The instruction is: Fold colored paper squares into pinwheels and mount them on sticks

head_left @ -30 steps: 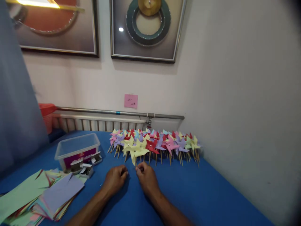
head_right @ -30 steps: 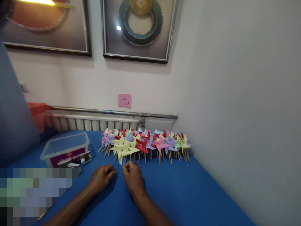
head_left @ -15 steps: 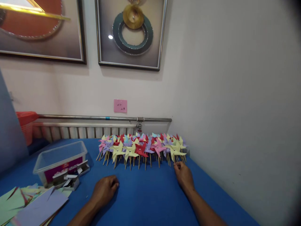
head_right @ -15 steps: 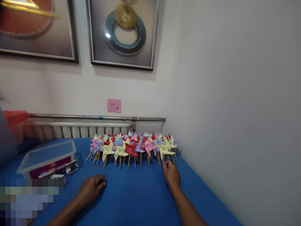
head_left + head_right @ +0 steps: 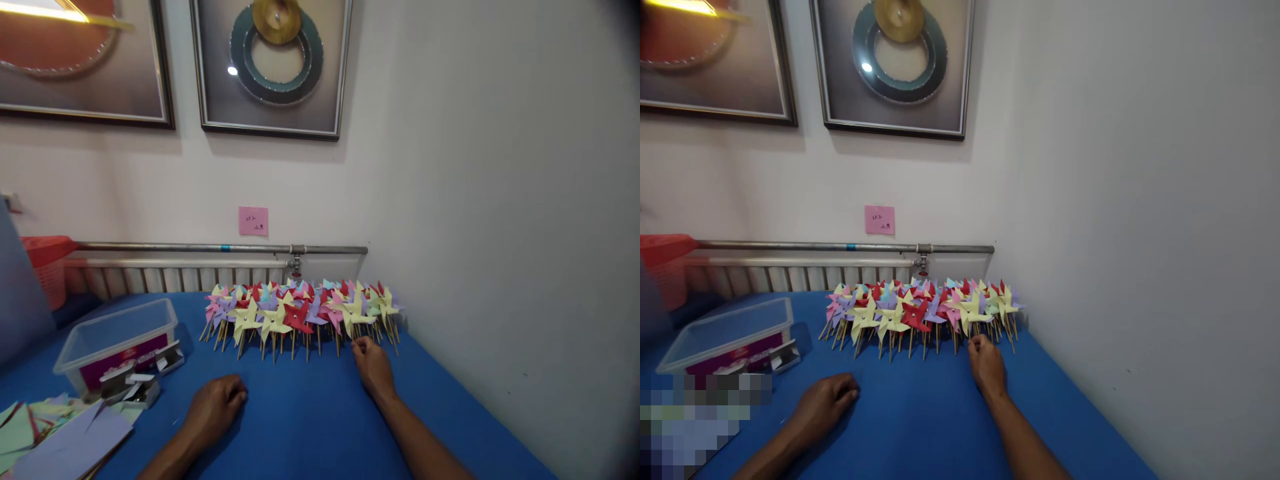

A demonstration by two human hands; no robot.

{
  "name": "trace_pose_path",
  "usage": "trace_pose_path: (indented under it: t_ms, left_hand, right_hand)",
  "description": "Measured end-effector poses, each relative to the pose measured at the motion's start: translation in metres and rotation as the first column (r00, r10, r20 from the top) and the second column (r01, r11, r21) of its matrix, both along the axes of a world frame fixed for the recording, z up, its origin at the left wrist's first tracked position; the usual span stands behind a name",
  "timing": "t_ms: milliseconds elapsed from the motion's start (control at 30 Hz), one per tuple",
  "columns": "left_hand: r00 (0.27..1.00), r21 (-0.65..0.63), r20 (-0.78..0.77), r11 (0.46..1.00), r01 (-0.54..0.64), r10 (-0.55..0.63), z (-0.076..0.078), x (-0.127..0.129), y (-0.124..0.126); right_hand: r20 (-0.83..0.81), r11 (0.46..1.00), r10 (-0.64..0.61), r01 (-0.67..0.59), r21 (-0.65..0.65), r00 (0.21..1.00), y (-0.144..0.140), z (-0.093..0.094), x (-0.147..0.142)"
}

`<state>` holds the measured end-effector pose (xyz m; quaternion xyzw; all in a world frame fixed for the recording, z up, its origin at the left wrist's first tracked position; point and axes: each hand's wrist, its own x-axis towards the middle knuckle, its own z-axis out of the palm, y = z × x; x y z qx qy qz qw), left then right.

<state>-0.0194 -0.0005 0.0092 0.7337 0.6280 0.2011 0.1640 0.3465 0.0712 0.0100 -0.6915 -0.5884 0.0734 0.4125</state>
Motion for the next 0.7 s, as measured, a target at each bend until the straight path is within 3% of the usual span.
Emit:
trace_pose_path:
  t_ms: [700]
  left_hand:
    - [0.999,-0.016,-0.049,1.000,-0.013,0.013,0.0015,0.0009,-0.0011]
  right_hand:
    - [0.088,0.997,-0.050,0.055,-0.055,0.995,0.0015,0.0021,0.0037]
